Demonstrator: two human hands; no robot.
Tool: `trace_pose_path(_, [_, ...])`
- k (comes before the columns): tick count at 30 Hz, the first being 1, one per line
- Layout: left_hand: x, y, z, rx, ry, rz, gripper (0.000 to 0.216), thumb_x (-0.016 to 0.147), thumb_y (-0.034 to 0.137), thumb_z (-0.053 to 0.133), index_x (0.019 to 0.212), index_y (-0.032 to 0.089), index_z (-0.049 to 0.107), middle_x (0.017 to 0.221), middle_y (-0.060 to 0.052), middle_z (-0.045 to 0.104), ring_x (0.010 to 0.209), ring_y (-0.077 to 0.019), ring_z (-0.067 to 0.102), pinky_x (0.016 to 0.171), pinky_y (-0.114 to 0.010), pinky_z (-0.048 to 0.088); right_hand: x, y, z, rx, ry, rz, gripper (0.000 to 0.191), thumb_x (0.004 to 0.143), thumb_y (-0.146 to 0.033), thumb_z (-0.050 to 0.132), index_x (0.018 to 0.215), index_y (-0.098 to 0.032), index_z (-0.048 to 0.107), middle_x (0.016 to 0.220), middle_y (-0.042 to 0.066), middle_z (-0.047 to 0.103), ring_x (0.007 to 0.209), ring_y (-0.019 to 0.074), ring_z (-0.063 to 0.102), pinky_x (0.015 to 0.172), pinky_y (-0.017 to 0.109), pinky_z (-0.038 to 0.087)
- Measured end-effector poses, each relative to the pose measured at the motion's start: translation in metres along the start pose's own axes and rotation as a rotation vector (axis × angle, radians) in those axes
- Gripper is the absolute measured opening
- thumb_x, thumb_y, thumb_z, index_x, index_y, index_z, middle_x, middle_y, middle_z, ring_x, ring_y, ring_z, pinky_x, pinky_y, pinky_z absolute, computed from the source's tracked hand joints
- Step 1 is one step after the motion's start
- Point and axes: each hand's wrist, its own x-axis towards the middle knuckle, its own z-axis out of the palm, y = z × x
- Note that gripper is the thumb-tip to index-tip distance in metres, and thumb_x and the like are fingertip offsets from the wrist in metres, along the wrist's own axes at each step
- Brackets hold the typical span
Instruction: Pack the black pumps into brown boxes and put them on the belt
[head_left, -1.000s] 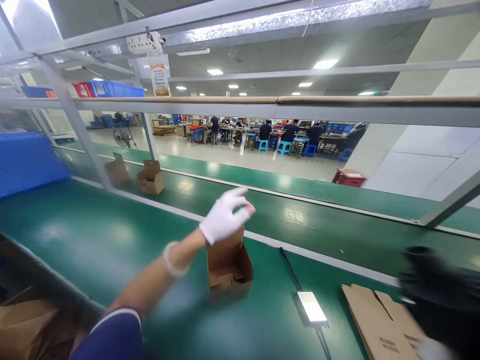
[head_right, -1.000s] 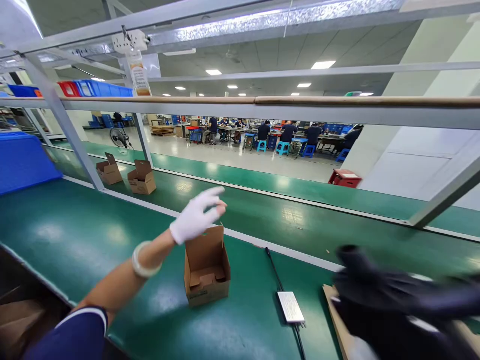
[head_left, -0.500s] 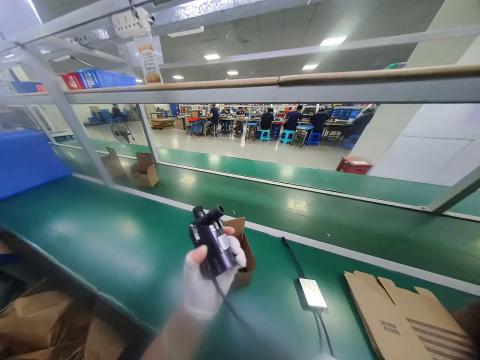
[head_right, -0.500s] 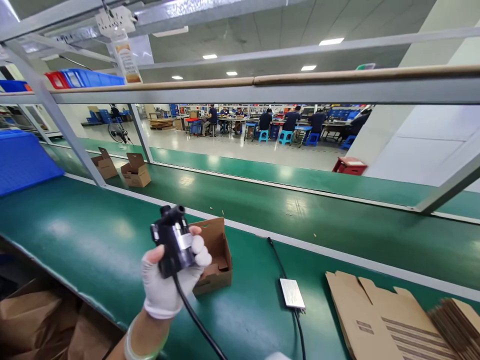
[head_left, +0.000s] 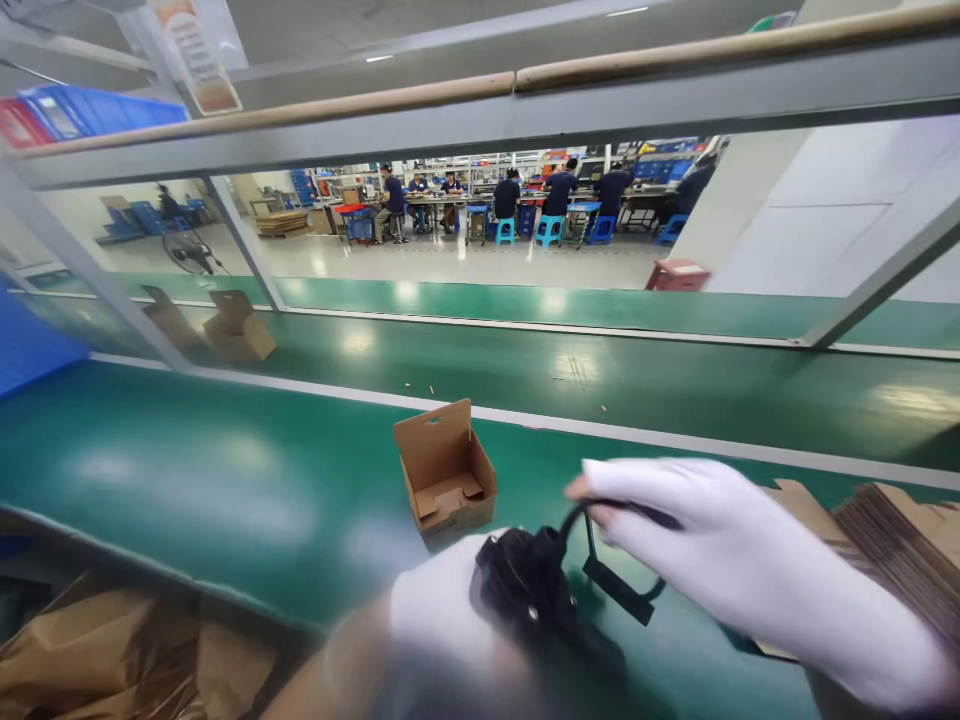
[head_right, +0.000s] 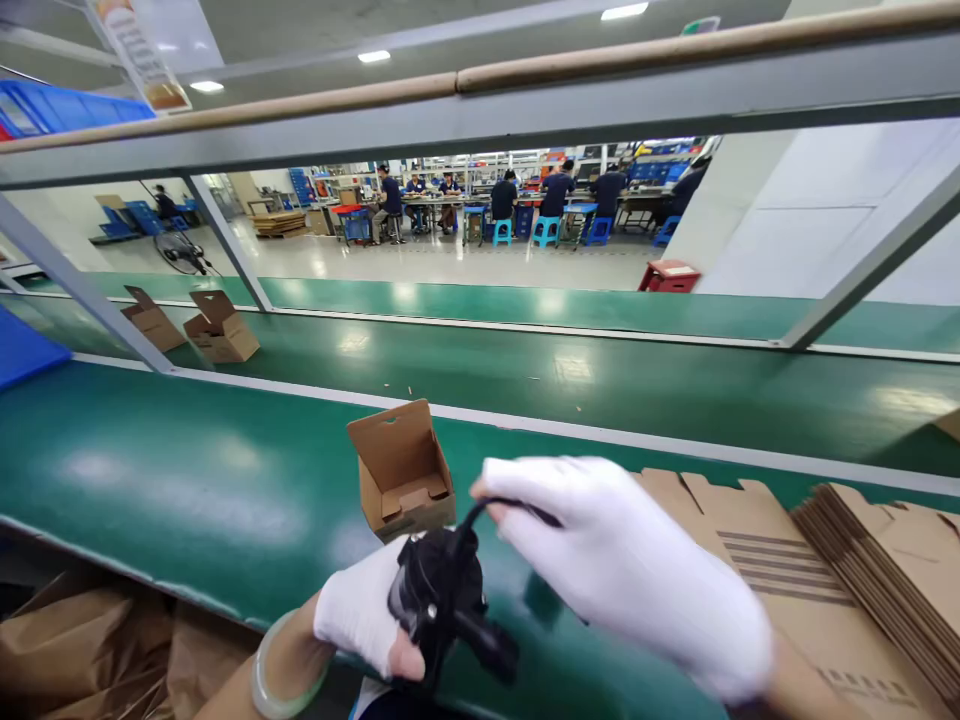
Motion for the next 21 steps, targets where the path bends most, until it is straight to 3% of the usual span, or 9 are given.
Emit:
trace_pose_path(3, [-0.006,-0.008,-0.002,0.003,-0.026,-0.006,0.071,0.039,0.054,0.084,0.090,0.010,0.062,0.078,-0.007,0.062,0.069,-0.0199,0.057,0.063,-0.030,0.048,0.043,0.000,0.025,0.296,-0.218,0.069,0.019,0.080,-0.024,0.052,0.085,-0.024,0.070,0.077,-0.003,0.066,0.072,0.0144,0.058,0.069,0.024,0.046])
trace_pose_path(6, [-0.013,-0.017,-0.007,0.001,0.076,0.024,0.071,0.056,0.064,0.071,0.103,0.013,0.057,0.084,-0.009,0.062,0.074,-0.0215,0.059,0.066,-0.032,0.050,0.055,0.010,0.052,0.549,-0.321,0.109,0.026,0.084,-0.034,0.047,0.088,-0.020,0.069,0.071,-0.001,0.062,0.065,0.0143,0.055,0.064,0.025,0.046])
trace_pose_path(8, [-0.013,-0.019,-0.008,0.020,0.202,0.087,0.066,0.065,0.062,0.066,0.108,0.013,0.054,0.087,-0.010,0.063,0.079,-0.0235,0.060,0.073,-0.036,0.050,0.051,0.010,0.061,0.654,-0.307,0.004,0.032,0.087,-0.038,0.041,0.091,-0.017,0.064,0.081,0.002,0.063,0.072,0.0155,0.055,0.069,0.027,0.046])
trace_pose_path(10, [-0.010,-0.017,-0.007,0.062,0.373,0.196,0.060,0.066,0.049,0.072,0.110,0.014,0.053,0.095,-0.011,0.063,0.089,-0.0266,0.060,0.086,-0.041,0.048,0.045,0.004,0.060,0.681,-0.318,-0.072,0.027,0.085,-0.035,0.044,0.097,-0.017,0.061,0.093,0.004,0.063,0.083,0.0180,0.057,0.075,0.029,0.047])
trace_pose_path(12, [-0.006,-0.014,-0.005,0.079,0.487,0.292,0.058,0.065,0.035,0.074,0.114,0.015,0.051,0.108,-0.012,0.060,0.103,-0.0293,0.056,0.098,-0.045,0.041,0.041,-0.006,0.054,0.646,-0.363,-0.021,0.030,0.076,-0.026,0.053,0.105,-0.019,0.059,0.097,0.003,0.064,0.086,0.0195,0.058,0.077,0.029,0.047])
trace_pose_path(14, [-0.005,-0.014,-0.006,0.049,0.486,0.312,0.061,0.065,0.030,0.074,0.119,0.017,0.047,0.117,-0.013,0.056,0.111,-0.0305,0.053,0.101,-0.046,0.039,0.041,-0.013,0.049,0.595,-0.379,0.081,0.044,0.069,-0.020,0.056,0.113,-0.021,0.058,0.097,0.002,0.065,0.086,0.0198,0.059,0.076,0.029,0.048])
trace_pose_path(16, [-0.009,-0.019,-0.013,0.078,0.536,0.322,0.066,0.064,0.035,0.076,0.120,0.019,0.045,0.117,-0.013,0.055,0.110,-0.0308,0.054,0.097,-0.045,0.043,0.044,-0.017,0.046,0.545,-0.337,0.135,0.051,0.069,-0.022,0.057,0.120,-0.023,0.056,0.099,0.001,0.066,0.086,0.0201,0.060,0.076,0.029,0.048])
trace_pose_path(19, [-0.020,-0.037,-0.037,0.406,0.931,0.462,0.081,0.060,0.056,0.073,0.125,0.019,0.042,0.118,-0.014,0.051,0.109,-0.0319,0.052,0.096,-0.047,0.042,0.056,-0.019,0.044,0.402,-0.221,0.157,0.054,0.072,-0.028,0.056,0.127,-0.027,0.053,0.100,-0.002,0.066,0.080,0.0184,0.061,0.071,0.027,0.048])
trace_pose_path(21, [-0.026,-0.053,-0.056,0.704,1.172,0.481,0.091,0.062,0.061,0.069,0.134,0.019,0.033,0.129,-0.017,0.043,0.119,-0.0344,0.044,0.102,-0.052,0.036,0.069,-0.020,0.043,0.273,-0.158,0.133,0.052,0.076,-0.029,0.054,0.127,-0.030,0.052,0.094,-0.003,0.067,0.070,0.0160,0.060,0.064,0.026,0.047])
